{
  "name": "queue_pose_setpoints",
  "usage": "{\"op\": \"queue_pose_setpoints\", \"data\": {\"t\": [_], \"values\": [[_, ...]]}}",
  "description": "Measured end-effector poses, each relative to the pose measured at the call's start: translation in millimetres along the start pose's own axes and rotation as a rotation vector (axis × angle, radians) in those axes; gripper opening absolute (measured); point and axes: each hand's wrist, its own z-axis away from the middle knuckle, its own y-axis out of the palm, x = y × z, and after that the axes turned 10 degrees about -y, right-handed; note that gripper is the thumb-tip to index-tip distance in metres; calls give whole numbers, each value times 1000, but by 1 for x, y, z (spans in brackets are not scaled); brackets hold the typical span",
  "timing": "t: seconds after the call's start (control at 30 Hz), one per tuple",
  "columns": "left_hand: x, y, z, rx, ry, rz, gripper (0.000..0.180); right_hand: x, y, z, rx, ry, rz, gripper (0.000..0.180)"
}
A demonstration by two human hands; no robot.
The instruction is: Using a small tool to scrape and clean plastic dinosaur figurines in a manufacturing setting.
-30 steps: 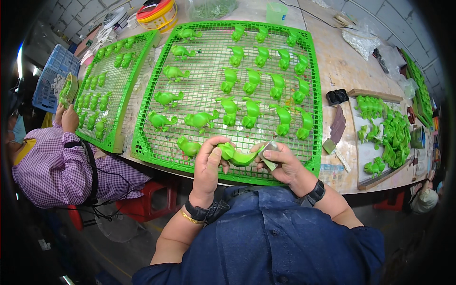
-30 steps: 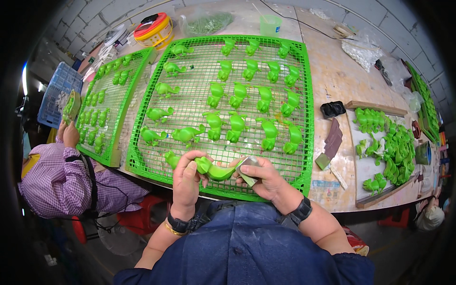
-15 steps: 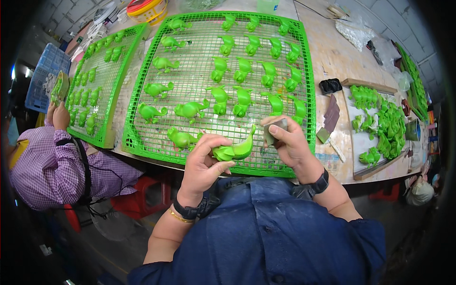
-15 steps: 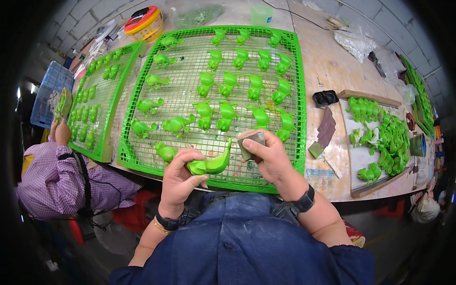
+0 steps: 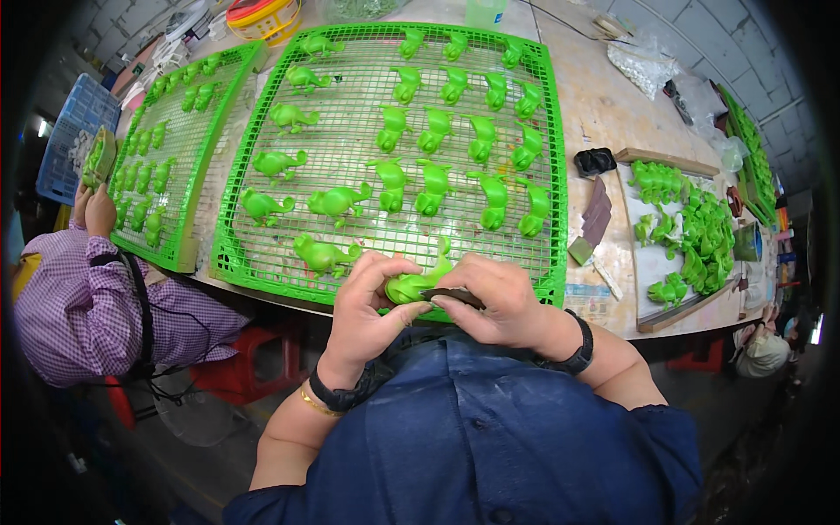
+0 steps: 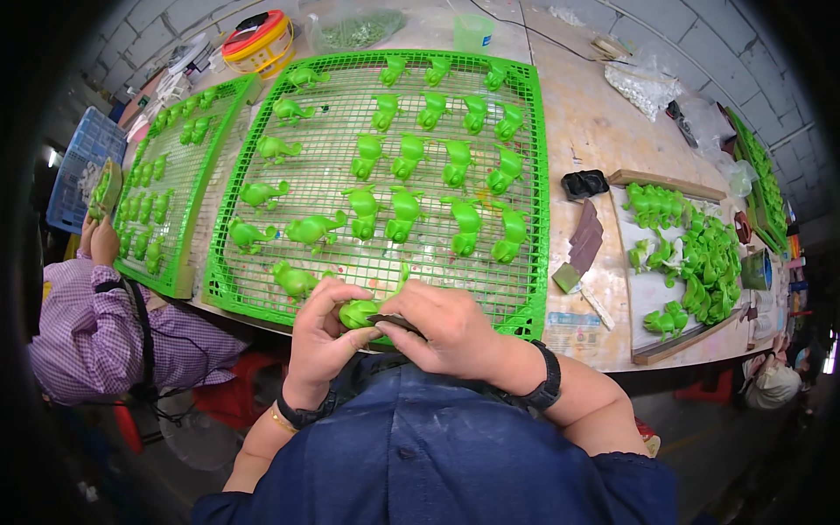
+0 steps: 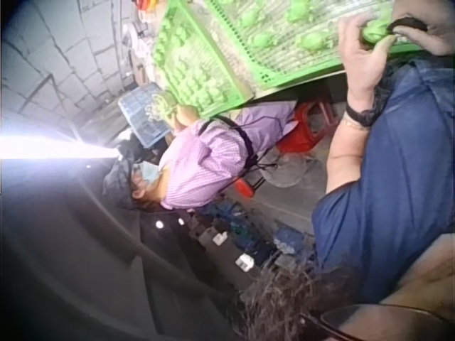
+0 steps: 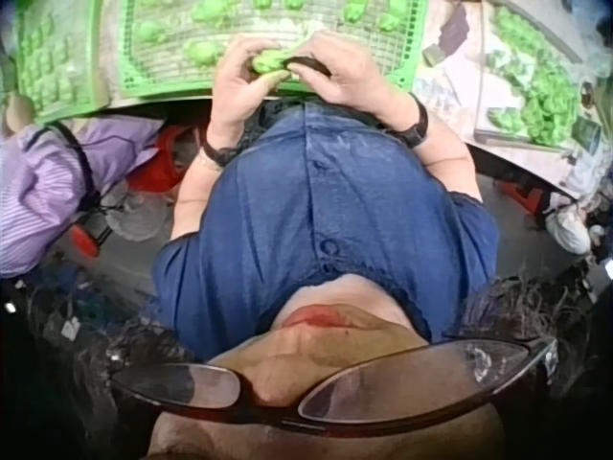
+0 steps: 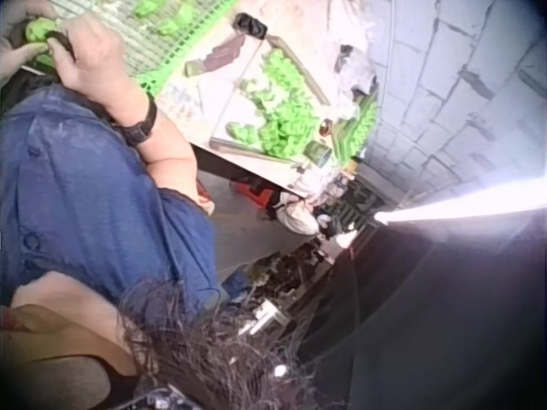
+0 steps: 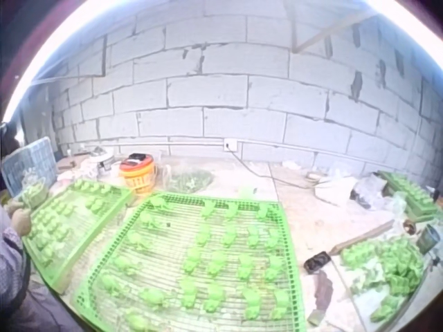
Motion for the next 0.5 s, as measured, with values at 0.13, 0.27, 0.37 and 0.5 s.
{"op": "queue_pose_setpoints", "data": {"t": [0.13,0.27,0.37,0.5], "values": [[-2,5,2,-6,-24,10,37,1,4,-3,45,-27,68,18],[1,9,2,-31,-45,10,36,2,5,-6,55,-50,84,18],[1,11,1,-21,-50,65,35,-1,6,-2,38,-15,35,18],[-2,11,2,15,-152,-41,34,3,6,-10,59,43,48,17]]}}
